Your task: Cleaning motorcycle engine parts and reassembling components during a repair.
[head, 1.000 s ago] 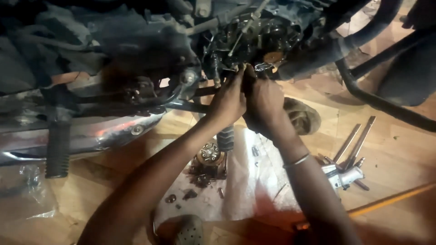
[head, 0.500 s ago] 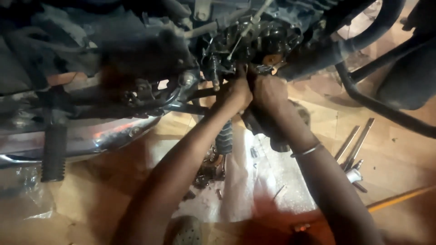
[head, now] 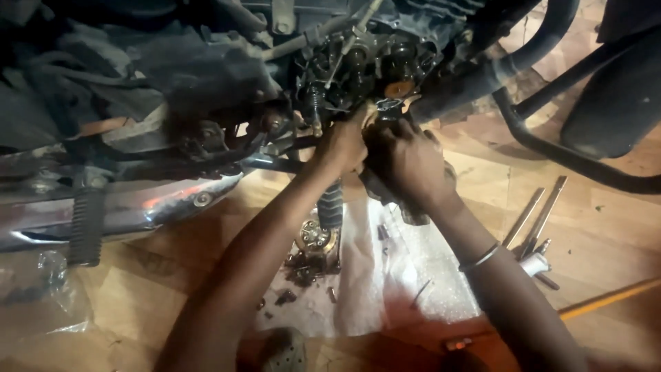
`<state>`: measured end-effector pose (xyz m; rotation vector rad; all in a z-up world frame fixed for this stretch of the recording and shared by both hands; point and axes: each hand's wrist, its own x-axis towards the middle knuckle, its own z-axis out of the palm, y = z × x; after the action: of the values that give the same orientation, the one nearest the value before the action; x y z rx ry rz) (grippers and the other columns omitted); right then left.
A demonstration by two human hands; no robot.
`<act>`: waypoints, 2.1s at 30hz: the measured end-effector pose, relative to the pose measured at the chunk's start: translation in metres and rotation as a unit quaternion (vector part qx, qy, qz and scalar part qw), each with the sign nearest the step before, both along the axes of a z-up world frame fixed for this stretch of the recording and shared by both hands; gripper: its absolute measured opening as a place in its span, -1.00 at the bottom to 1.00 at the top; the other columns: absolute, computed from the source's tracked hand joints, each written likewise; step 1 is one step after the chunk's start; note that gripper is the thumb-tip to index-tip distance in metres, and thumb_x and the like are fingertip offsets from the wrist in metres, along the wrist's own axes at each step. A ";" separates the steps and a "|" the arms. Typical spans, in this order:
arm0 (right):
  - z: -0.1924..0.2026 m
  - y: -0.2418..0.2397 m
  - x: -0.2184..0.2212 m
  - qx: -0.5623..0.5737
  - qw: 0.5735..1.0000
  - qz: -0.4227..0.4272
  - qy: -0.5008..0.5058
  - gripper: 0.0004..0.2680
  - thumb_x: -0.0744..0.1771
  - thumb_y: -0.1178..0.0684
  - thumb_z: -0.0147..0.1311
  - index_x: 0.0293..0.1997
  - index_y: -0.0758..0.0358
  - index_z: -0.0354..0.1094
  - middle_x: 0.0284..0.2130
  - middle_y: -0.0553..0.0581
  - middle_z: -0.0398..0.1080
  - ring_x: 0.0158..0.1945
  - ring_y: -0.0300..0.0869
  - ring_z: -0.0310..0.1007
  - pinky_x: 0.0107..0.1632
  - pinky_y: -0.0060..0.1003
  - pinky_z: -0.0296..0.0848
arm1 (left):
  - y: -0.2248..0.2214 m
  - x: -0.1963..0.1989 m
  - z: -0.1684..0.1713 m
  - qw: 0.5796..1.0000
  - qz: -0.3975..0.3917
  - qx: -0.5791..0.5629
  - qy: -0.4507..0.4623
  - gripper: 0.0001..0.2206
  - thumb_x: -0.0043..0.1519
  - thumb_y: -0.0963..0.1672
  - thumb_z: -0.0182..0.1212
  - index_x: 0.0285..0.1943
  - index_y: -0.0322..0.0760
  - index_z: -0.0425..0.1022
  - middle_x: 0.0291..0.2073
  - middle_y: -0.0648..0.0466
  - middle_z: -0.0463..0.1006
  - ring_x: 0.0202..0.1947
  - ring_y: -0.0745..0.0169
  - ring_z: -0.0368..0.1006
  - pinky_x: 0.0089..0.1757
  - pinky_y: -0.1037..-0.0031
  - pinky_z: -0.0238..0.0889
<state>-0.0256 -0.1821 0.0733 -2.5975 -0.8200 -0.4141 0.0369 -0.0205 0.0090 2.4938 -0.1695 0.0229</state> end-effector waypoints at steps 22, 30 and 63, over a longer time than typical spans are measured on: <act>-0.029 -0.003 0.022 -0.051 0.988 -0.074 0.122 -0.31 0.27 -0.17 0.18 0.56 0.04 -0.14 -0.09 0.42 0.46 -0.21 0.33 0.51 -0.15 0.19 0.47 | -0.029 0.061 -0.078 0.963 0.004 0.263 0.055 -0.68 0.26 -0.21 0.06 0.19 -0.35 0.51 -0.07 -0.18 0.62 -0.04 -0.14 0.59 -0.07 0.10 0.47; -0.070 -0.017 0.026 0.030 0.998 -0.036 -0.042 -0.48 0.28 -0.13 0.20 0.40 0.10 0.16 -0.03 0.41 0.48 -0.18 0.28 0.54 -0.18 0.14 0.48 | -0.003 0.009 -0.007 0.974 -0.058 0.216 -0.028 -0.42 0.07 -0.19 0.21 0.35 -0.32 0.30 -0.20 -0.17 0.65 -0.12 -0.18 0.58 -0.09 0.10 0.43; -0.029 -0.011 0.040 0.367 0.912 -0.167 0.077 -0.85 0.32 0.11 0.23 -0.15 0.34 0.36 -0.40 0.17 0.51 -0.40 -0.16 0.56 -0.33 -0.24 0.49 | -0.046 0.019 -0.046 0.951 0.069 -0.281 -0.106 -0.80 0.14 -0.24 0.14 -0.06 -0.29 0.37 -0.31 -0.06 0.57 -0.21 -0.09 0.57 -0.19 0.22 0.37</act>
<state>0.0146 -0.1934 0.0442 -2.0042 -0.1029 -0.4871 0.0557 -0.0662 -0.0371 1.9234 -0.0634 0.3508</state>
